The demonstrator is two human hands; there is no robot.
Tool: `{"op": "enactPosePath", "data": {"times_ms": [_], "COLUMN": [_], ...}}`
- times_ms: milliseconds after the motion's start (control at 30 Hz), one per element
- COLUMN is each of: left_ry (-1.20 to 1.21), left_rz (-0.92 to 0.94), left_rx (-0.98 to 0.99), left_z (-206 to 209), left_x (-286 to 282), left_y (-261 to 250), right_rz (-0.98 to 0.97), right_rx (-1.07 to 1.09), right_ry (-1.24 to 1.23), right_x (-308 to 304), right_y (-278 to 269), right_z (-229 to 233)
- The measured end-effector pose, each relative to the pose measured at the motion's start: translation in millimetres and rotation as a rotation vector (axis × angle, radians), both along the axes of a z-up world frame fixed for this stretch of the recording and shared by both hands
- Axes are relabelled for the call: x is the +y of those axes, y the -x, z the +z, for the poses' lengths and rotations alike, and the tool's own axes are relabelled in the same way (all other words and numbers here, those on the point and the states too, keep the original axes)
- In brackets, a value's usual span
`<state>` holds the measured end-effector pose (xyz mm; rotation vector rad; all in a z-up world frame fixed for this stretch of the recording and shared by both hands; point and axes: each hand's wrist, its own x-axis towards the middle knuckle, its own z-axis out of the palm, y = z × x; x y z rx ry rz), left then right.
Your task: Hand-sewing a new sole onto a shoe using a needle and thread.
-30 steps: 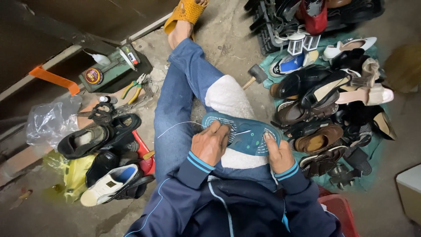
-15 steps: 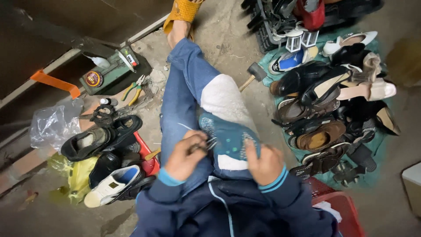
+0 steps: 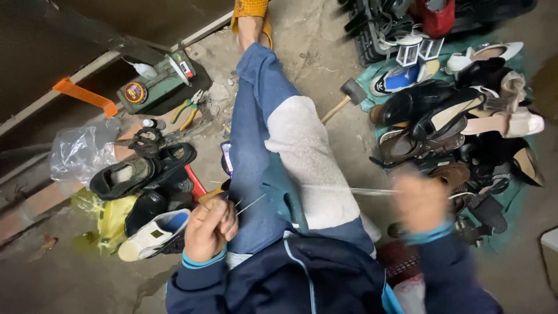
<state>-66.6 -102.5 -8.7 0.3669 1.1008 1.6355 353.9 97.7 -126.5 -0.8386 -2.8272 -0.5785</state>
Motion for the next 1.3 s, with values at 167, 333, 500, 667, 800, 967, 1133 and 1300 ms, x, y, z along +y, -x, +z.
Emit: {"op": "enactPosePath", "data": {"times_ms": [167, 333, 500, 667, 800, 967, 1133, 1300], "left_ry": [0.321, 0.432, 0.700, 0.481, 0.525, 0.208, 0.144, 0.171], "left_rz": [-0.021, -0.016, 0.154, -0.104, -0.341, -0.442, -0.528, -0.533], "left_rx": [0.222, 0.430, 0.527, 1.044, 0.832, 1.012, 1.208, 1.373], "left_z": [-26.9, 14.4, 26.1, 26.7, 47.2, 59.2, 44.9, 28.6], "left_x": [-8.6, -14.9, -25.1, -30.3, -15.0, 22.8, 40.9, 58.5], "left_y": [-8.1, 22.8, 24.6, 12.1, -14.0, -48.6, -76.8, -97.7], "right_rz": [-0.882, -0.509, -0.135, -0.292, -0.889, -0.581, -0.703, -0.618], "right_rx": [0.902, 0.721, 0.339, 0.557, 0.805, 1.174, 1.458, 1.379], "right_ry": [0.964, 0.986, 0.815, 0.764, 1.312, 1.637, 1.847, 1.953], "right_x": [1.0, -43.7, -91.2, -80.7, -46.5, -30.2, -43.5, -36.7], "right_y": [59.7, 104.0, 194.0, 171.1, 104.8, 79.6, 58.5, 54.7], "right_z": [107.7, 122.2, 146.4, 99.3, 91.5, 78.3, 24.4, 18.1]}}
